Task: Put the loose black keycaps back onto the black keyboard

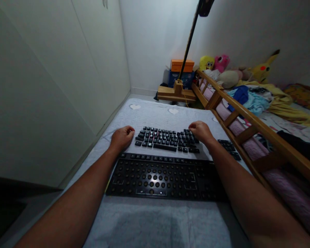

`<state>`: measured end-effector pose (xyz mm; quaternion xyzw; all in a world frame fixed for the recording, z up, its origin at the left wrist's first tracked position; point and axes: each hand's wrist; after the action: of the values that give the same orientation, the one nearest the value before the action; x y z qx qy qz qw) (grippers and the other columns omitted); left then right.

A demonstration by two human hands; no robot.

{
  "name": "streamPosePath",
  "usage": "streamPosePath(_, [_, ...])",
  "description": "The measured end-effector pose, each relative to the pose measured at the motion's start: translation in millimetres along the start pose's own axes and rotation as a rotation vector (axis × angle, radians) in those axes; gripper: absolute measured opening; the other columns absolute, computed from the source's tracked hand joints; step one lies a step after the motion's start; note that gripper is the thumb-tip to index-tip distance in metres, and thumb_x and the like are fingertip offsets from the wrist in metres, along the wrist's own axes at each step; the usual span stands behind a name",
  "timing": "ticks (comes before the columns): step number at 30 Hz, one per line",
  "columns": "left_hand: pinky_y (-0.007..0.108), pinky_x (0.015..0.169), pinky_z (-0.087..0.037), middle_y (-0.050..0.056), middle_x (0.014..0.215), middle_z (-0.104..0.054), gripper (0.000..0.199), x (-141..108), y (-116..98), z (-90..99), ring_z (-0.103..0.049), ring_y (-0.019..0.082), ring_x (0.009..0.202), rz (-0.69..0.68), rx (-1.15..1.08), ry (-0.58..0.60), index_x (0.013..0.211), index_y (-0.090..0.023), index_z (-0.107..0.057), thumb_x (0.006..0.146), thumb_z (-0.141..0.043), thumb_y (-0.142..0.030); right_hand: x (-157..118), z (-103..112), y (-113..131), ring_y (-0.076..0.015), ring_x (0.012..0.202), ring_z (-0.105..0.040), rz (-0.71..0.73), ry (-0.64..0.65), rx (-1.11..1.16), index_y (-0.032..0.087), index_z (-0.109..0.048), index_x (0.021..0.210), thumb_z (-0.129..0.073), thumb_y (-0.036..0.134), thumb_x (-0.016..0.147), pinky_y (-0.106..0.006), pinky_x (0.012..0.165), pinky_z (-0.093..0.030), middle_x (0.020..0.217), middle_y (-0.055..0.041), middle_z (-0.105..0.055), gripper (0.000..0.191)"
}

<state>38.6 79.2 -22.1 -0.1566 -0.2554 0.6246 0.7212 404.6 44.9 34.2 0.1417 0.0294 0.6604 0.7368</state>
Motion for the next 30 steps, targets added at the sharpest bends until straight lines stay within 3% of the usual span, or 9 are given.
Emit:
streamPosePath(9, [0.029, 0.068, -0.041, 0.005, 0.082, -0.072, 0.032, 0.2, 0.8, -0.2, -0.063, 0.02, 0.076, -0.005, -0.007, -0.001, 0.092, -0.02, -0.07, 0.082, -0.047, -0.039, 34.9, -21.9, -5.7, -0.0233, 0.093, -0.067, -0.072, 0.123, -0.147, 0.024, -0.08, 0.094, -0.072, 0.025, 0.079, -0.03, 0.08, -0.049, 0.1, -0.0066, -0.076, 0.017])
streamPosePath(19, [0.03, 0.068, -0.041, 0.005, 0.081, -0.071, 0.031, 0.7, 2.1, -0.8, -0.063, 0.02, 0.076, -0.001, -0.01, -0.003, 0.091, -0.02, -0.07, 0.082, -0.048, -0.039, 43.5, -25.2, -3.4, -0.0255, 0.101, -0.064, -0.023, 0.195, -0.267, 0.028, -0.08, 0.092, -0.069, 0.026, 0.08, -0.032, 0.085, -0.047, 0.101, -0.0042, -0.076, 0.017])
streamPosePath(30, [0.029, 0.068, -0.042, 0.005, 0.08, -0.071, 0.031, 0.8, 1.0, -0.8, -0.063, 0.02, 0.076, 0.001, -0.007, 0.004, 0.09, -0.021, -0.07, 0.082, -0.047, -0.039, 42.6, -27.7, -0.2, -0.0298, 0.109, -0.056, 0.083, 0.212, -0.338, 0.024, -0.079, 0.1, -0.059, 0.029, 0.088, -0.038, 0.091, -0.044, 0.112, -0.0118, -0.071, 0.024])
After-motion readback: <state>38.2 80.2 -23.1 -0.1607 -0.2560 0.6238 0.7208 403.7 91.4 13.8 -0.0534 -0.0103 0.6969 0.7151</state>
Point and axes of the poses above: each hand's wrist, its own x-axis towards the middle knuckle, its own z-axis out of the back of the hand, y = z × x
